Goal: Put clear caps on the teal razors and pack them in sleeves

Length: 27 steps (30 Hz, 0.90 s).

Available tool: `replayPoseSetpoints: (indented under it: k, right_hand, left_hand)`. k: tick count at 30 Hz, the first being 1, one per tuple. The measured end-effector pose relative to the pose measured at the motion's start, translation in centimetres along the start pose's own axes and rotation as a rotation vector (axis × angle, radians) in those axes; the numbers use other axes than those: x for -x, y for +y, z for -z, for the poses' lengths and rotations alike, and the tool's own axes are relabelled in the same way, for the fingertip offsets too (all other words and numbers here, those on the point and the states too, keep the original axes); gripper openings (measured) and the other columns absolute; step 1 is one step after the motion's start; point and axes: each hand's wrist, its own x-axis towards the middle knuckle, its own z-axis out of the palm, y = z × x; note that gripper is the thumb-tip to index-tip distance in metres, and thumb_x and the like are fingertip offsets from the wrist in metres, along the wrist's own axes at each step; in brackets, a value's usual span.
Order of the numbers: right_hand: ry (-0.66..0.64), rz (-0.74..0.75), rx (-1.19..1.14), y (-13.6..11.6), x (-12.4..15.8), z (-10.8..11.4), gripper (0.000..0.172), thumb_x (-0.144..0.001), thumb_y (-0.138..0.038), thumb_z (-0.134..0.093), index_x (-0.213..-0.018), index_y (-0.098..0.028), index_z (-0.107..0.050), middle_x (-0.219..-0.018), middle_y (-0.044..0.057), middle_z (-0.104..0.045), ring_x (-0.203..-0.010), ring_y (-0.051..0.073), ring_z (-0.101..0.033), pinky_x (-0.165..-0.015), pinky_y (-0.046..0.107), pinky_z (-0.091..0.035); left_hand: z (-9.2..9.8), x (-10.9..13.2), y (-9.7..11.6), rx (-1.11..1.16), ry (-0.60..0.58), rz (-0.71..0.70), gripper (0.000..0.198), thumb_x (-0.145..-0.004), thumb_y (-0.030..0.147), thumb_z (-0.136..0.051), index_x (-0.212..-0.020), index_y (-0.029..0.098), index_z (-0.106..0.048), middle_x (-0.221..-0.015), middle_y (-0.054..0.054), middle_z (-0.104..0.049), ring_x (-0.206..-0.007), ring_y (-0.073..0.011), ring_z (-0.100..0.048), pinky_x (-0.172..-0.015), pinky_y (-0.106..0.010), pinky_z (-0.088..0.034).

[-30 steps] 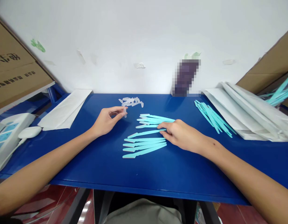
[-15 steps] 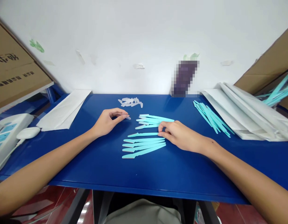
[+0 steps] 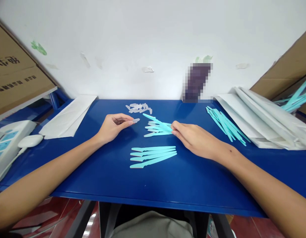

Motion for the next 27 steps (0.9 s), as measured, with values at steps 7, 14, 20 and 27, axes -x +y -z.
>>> replayPoseSetpoints:
  k: [7, 14, 20, 27]
  right_hand:
    - [-0.037, 0.006, 0.033, 0.08, 0.0, -0.23, 0.033, -0.109, -0.047, -0.026, -0.09, -0.025, -0.042, -0.083, 0.003, -0.061, -0.067, 0.02, -0.055, -0.064, 0.036, -0.037]
    - [-0.059, 0.01, -0.002, 0.11, 0.15, -0.09, 0.033, -0.109, -0.046, -0.025, -0.09, -0.025, -0.042, -0.082, 0.003, -0.061, -0.065, 0.019, -0.054, -0.061, 0.035, -0.036]
    - [-0.066, 0.011, -0.023, -0.04, 0.09, -0.02, 0.033, -0.109, -0.046, -0.026, -0.089, -0.025, -0.043, -0.082, 0.003, -0.062, -0.064, 0.019, -0.054, -0.061, 0.035, -0.036]
    - [-0.047, 0.038, 0.009, -0.44, -0.03, -0.39, 0.032, -0.109, -0.044, -0.028, -0.087, -0.025, -0.043, -0.082, 0.003, -0.062, -0.064, 0.019, -0.055, -0.061, 0.034, -0.038]
  left_hand:
    - [-0.12, 0.27, 0.05, -0.02, -0.017, -0.035, 0.027, -0.082, 0.041, -0.083, -0.094, 0.018, -0.082, -0.096, -0.008, -0.081, -0.088, -0.0216, -0.075, -0.084, -0.034, -0.06]
    - [-0.31, 0.45, 0.29, -0.039, -0.022, -0.059, 0.024, -0.084, 0.04, -0.082, -0.094, 0.019, -0.082, -0.095, -0.008, -0.08, -0.087, -0.0202, -0.074, -0.081, -0.031, -0.058]
    - [-0.19, 0.39, 0.13, -0.069, -0.022, -0.079, 0.023, -0.085, 0.041, -0.081, -0.094, 0.02, -0.082, -0.095, -0.007, -0.08, -0.085, -0.0197, -0.073, -0.078, -0.031, -0.057]
    - [-0.72, 0.96, 0.87, -0.2, -0.07, -0.154, 0.022, -0.088, 0.042, -0.077, -0.093, 0.022, -0.083, -0.094, -0.006, -0.081, -0.083, -0.021, -0.073, -0.076, -0.032, -0.057]
